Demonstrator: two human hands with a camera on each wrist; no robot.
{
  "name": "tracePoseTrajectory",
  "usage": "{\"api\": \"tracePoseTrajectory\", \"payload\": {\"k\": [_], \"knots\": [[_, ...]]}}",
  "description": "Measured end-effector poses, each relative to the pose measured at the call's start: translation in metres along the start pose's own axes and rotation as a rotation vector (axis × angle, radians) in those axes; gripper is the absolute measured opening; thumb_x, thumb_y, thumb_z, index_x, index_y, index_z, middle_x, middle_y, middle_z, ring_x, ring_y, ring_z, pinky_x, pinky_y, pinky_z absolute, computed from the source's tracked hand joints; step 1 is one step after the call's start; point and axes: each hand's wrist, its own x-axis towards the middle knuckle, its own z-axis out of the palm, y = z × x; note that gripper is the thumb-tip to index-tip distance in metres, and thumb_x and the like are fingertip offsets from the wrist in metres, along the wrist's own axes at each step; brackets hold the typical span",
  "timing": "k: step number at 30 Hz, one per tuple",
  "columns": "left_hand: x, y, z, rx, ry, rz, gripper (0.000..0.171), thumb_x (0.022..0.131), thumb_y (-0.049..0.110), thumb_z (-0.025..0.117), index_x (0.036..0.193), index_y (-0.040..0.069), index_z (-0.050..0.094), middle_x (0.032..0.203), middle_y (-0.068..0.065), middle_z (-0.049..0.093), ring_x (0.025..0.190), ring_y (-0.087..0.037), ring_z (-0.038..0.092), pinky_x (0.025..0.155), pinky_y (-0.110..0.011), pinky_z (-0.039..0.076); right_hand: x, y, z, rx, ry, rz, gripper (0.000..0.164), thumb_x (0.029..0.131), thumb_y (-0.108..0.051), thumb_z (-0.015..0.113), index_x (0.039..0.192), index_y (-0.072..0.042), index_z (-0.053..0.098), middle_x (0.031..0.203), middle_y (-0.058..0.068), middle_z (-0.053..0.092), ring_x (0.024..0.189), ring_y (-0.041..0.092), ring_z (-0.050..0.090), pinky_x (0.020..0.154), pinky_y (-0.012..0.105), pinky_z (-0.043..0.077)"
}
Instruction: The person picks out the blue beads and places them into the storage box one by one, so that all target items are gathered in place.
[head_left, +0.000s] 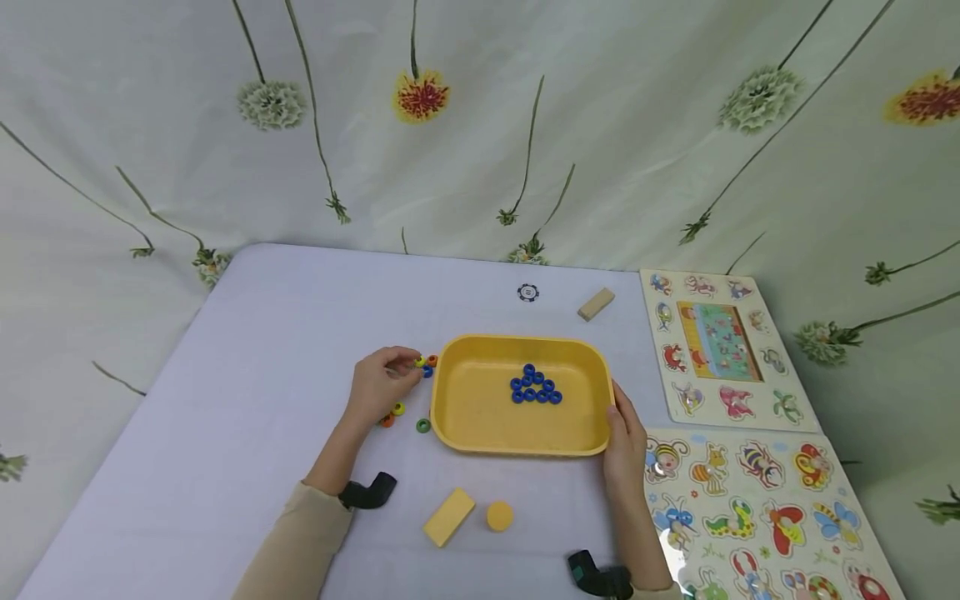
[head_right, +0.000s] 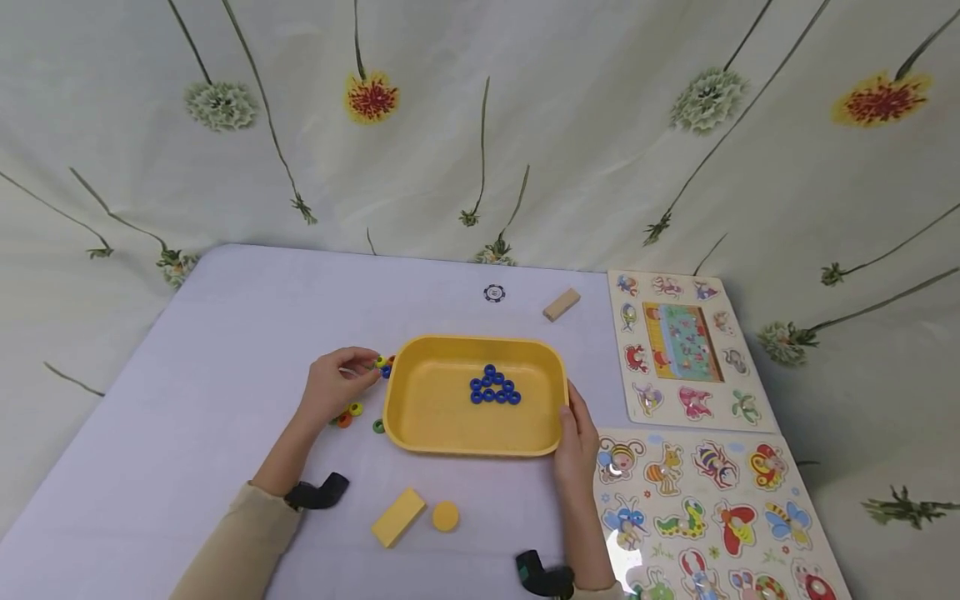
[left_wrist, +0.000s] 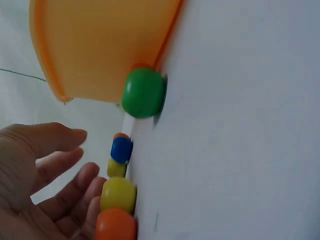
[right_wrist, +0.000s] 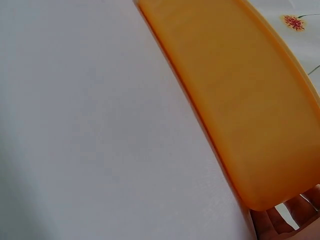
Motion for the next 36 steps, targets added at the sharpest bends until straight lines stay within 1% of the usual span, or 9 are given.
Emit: {"api": "tracePoseTrajectory", "payload": {"k": [6, 14, 19, 22, 24, 26, 30, 33, 36], "knots": [[-0.002, -0.009, 0.015, 0.084, 0.002, 0.031, 0.025, 0.075, 0.026, 0.069, 0.097, 0.014, 0.067, 0.081, 0.000, 0.060, 0.073, -0.012, 0.052, 0.063, -0.024, 0.043, -0.001, -0.001, -0.001, -0.011, -0.002, 0.021, 0.034, 0.095, -0.031, 0.036, 0.128, -0.035, 0.043, 0.132, -0.016, 0.043, 0.124, 0.002, 0.035, 0.103, 0.028, 0.030], [-0.004, -0.006, 0.019, 0.150, 0.029, 0.025, 0.024, 0.074, 0.024, 0.070, 0.095, 0.012, 0.068, 0.081, -0.002, 0.059, 0.072, -0.014, 0.051, 0.062, -0.025, 0.040, -0.002, -0.002, -0.003, -0.032, 0.001, 0.026, 0.035, 0.095, -0.032, 0.035, 0.129, -0.034, 0.043, 0.133, -0.015, 0.042, 0.125, 0.004, 0.035, 0.103, 0.029, 0.030], [-0.003, 0.000, 0.013, 0.077, 0.073, 0.050, 0.020, 0.074, 0.018, 0.070, 0.092, 0.011, 0.068, 0.080, -0.001, 0.059, 0.070, -0.012, 0.052, 0.060, -0.022, 0.044, -0.002, -0.002, -0.003, -0.025, -0.003, 0.019, 0.035, 0.095, -0.031, 0.036, 0.129, -0.031, 0.043, 0.133, -0.013, 0.042, 0.125, 0.005, 0.035, 0.104, 0.029, 0.029], [-0.003, 0.012, 0.004, -0.009, 0.113, 0.057, 0.019, 0.074, 0.017, 0.070, 0.093, 0.011, 0.067, 0.079, -0.001, 0.060, 0.069, -0.011, 0.054, 0.059, -0.020, 0.047, -0.002, -0.002, -0.003, -0.018, -0.003, 0.015, 0.035, 0.095, -0.030, 0.036, 0.129, -0.031, 0.044, 0.133, -0.013, 0.043, 0.125, 0.004, 0.035, 0.103, 0.029, 0.030], [-0.002, 0.025, -0.002, -0.065, 0.117, 0.065, 0.020, 0.074, 0.017, 0.070, 0.094, 0.012, 0.066, 0.080, -0.001, 0.061, 0.069, -0.012, 0.055, 0.061, -0.019, 0.048, -0.002, -0.002, -0.003, -0.018, -0.002, 0.015, 0.035, 0.095, -0.031, 0.036, 0.129, -0.032, 0.044, 0.133, -0.014, 0.043, 0.125, 0.004, 0.036, 0.103, 0.028, 0.030], [0.000, 0.040, -0.004, -0.119, 0.083, 0.077, 0.021, 0.075, 0.017, 0.070, 0.095, 0.012, 0.065, 0.082, -0.001, 0.061, 0.071, -0.012, 0.057, 0.062, -0.019, 0.049, -0.002, -0.002, -0.003, -0.016, -0.001, 0.011, 0.035, 0.095, -0.031, 0.035, 0.129, -0.032, 0.044, 0.133, -0.013, 0.043, 0.125, 0.004, 0.036, 0.103, 0.028, 0.030], [0.005, 0.067, 0.004, -0.171, -0.077, 0.116, 0.022, 0.075, 0.014, 0.069, 0.096, 0.010, 0.064, 0.085, -0.001, 0.061, 0.074, -0.012, 0.057, 0.065, -0.020, 0.050, -0.001, -0.002, -0.002, -0.008, 0.003, 0.006, 0.035, 0.095, -0.031, 0.036, 0.129, -0.031, 0.044, 0.133, -0.013, 0.043, 0.125, 0.004, 0.036, 0.103, 0.028, 0.030], [0.010, 0.080, 0.019, -0.134, -0.202, 0.142, 0.019, 0.074, 0.013, 0.069, 0.093, 0.010, 0.064, 0.084, 0.000, 0.060, 0.072, -0.011, 0.056, 0.063, -0.020, 0.050, -0.001, -0.001, -0.001, -0.004, -0.001, 0.006, 0.035, 0.095, -0.031, 0.036, 0.129, -0.031, 0.044, 0.133, -0.013, 0.043, 0.125, 0.004, 0.036, 0.103, 0.028, 0.030], [0.015, 0.085, 0.039, -0.040, -0.287, 0.185, 0.015, 0.072, 0.011, 0.069, 0.087, 0.010, 0.066, 0.078, 0.002, 0.059, 0.067, -0.008, 0.055, 0.059, -0.018, 0.048, 0.000, -0.001, -0.001, -0.006, -0.005, 0.006, 0.035, 0.095, -0.032, 0.035, 0.129, -0.032, 0.044, 0.133, -0.013, 0.043, 0.125, 0.004, 0.035, 0.103, 0.028, 0.030]]}}
